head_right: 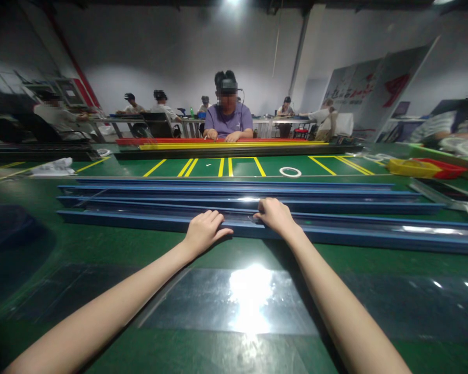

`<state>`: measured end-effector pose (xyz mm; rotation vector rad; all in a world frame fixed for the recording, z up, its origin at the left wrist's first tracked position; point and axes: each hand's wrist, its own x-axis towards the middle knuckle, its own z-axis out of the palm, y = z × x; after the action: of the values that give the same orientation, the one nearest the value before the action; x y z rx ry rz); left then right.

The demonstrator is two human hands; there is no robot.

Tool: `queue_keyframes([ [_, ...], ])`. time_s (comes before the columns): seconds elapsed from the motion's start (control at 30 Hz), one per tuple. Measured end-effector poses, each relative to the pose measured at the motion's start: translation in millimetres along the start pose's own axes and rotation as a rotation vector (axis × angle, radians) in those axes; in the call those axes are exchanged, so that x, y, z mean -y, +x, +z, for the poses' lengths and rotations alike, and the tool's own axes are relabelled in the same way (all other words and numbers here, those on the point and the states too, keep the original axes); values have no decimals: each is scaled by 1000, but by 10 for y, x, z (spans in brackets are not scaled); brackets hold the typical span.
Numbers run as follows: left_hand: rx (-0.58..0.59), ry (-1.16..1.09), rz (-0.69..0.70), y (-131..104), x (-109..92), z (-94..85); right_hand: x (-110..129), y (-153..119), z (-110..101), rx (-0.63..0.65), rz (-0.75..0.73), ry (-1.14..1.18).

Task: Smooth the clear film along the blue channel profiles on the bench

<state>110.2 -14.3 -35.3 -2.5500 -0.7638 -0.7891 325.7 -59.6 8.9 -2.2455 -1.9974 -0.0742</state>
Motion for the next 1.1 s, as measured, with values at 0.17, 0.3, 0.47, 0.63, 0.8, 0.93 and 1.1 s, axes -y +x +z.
queue_keyframes([
  [0.17, -13, 38, 40, -14, 4, 2, 7, -8, -20, -13, -36, -73],
  [0.3, -10, 21, 48, -16, 0, -14, 9, -15, -56, 11, -26, -107],
  [0.47, -5, -15, 98, -15, -9, -22, -86, -37, -122, 46, -1, -130],
  [0.63, 0, -39, 104, -12, -4, 6, -215, -63, -168, 87, 61, -117],
  [0.8, 0, -71, 96, -12, 4, 31, -271, -59, -119, 59, 65, -99],
  [0.93, 18, -72, 92, -9, 3, 27, -289, -44, -72, 51, 37, -72],
  [1.1, 26, -64, 88, -8, 5, 30, -299, -24, -69, 69, 42, -47],
])
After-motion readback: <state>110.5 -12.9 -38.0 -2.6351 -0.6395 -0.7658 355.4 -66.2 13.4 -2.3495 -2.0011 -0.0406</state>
